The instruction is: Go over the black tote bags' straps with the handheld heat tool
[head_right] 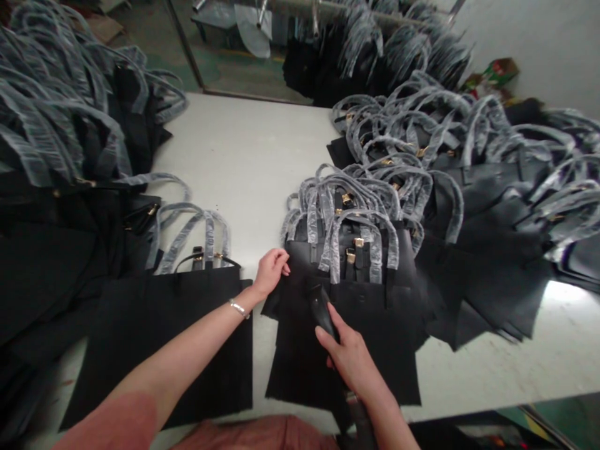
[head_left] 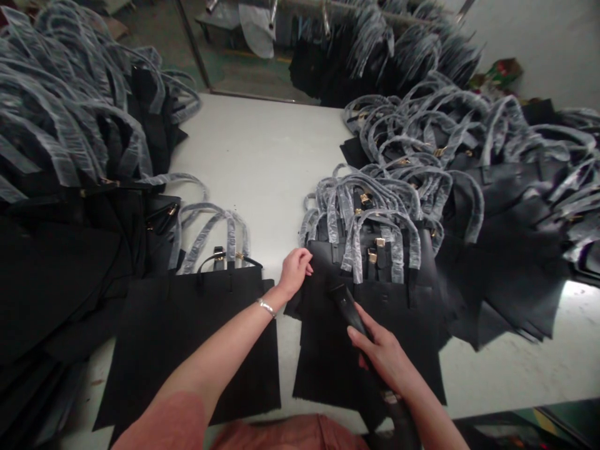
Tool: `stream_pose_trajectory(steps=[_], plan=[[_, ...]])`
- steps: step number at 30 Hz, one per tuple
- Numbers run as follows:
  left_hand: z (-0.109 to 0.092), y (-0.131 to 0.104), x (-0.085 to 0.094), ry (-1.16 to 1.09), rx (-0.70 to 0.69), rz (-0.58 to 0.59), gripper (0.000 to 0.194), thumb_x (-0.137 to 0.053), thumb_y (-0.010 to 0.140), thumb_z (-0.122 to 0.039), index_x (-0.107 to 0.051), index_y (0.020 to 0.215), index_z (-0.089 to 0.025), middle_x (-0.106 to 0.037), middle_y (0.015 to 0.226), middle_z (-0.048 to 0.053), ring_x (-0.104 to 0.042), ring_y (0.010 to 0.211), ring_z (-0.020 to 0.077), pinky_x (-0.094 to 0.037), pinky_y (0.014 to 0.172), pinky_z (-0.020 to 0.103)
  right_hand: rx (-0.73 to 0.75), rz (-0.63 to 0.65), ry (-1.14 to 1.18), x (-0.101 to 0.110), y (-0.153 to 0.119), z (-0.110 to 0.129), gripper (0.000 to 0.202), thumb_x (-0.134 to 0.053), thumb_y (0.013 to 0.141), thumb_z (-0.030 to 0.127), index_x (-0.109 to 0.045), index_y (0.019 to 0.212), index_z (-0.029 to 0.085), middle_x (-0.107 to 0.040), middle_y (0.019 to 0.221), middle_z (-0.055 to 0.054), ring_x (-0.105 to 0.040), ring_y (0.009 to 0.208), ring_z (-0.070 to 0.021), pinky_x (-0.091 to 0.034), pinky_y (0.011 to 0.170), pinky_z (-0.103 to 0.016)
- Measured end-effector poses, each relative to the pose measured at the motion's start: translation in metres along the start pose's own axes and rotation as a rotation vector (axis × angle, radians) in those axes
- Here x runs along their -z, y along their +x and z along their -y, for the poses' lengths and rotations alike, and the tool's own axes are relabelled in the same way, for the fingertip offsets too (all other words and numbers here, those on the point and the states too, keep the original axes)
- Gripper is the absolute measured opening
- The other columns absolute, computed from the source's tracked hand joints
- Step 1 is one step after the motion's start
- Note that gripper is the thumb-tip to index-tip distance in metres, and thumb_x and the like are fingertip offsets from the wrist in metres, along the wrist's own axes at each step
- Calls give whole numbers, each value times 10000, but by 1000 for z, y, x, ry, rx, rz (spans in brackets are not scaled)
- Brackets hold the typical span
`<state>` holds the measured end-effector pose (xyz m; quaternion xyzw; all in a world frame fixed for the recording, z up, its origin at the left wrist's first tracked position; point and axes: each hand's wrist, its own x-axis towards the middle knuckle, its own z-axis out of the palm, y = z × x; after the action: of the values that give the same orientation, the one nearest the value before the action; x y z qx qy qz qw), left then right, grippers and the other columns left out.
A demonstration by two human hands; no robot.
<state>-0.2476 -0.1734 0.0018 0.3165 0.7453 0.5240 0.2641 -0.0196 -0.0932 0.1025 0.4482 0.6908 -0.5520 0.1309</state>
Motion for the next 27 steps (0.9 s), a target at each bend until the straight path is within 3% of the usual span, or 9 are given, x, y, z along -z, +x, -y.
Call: stream_pose_trajectory(steps=[2,5,7,11,16,20,23,27], plan=[[7,-27,-5,-15,50,-65,284,-392,987,-345,-589,865,-179,-532,662,-21,-549,555,110,-452,545,213,-11,10,-9,2,-2,1,702,-549,873,467,-357,1502,222,-609,661,46,-605,479,-145,-499,516,-279],[15,-74,-21,70,-28,52,131,-587,907,-320,-625,926,-196,-590,812,8,-587,677,128,-488,640,244,-12,15,-38,1,-4,4,712,-550,868,468,-351,1505,221,-607,650,48,-611,484,-151,-501,518,-279],[19,-98,-33,144,-77,101,107,-607,895,-257,-632,988,-209,-602,902,29,-603,791,156,-503,720,271,-3,14,-65,-3,-1,9,719,-552,865,461,-349,1508,209,-610,631,47,-612,483,-156,-503,522,-278],[21,-113,-46,210,-103,87,114,-557,919,-186,-624,1010,-201,-601,922,41,-601,870,180,-509,787,299,54,-19,-129,-17,15,27,721,-569,852,457,-392,1489,169,-591,531,54,-615,476,-174,-496,528,-279],[22,-101,-30,179,-165,149,126,-557,928,-198,-634,1028,-208,-603,918,31,-597,840,156,-509,774,264,150,-194,-67,-16,23,38,768,-577,851,541,-348,1508,216,-602,523,60,-624,507,-181,-488,533,-277],[26,-70,0,274,-276,136,258,-436,974,-188,-623,1149,-227,-614,1017,60,-599,929,163,-495,827,275,44,-83,-6,-4,5,24,775,-583,839,518,-331,1513,229,-601,579,59,-595,478,-166,-469,484,-271],[27,-33,20,391,-421,322,299,-431,957,-153,-645,1129,-271,-614,1020,43,-595,929,159,-474,806,257,-4,43,-21,-7,-6,14,756,-578,838,482,-342,1510,227,-592,619,55,-584,472,-152,-476,489,-271],[24,11,31,391,-570,588,260,-535,878,-102,-685,957,-299,-615,936,19,-586,824,150,-443,753,233,-6,58,-95,-15,-4,11,739,-567,844,464,-358,1507,214,-569,582,58,-586,483,-161,-487,524,-282]])
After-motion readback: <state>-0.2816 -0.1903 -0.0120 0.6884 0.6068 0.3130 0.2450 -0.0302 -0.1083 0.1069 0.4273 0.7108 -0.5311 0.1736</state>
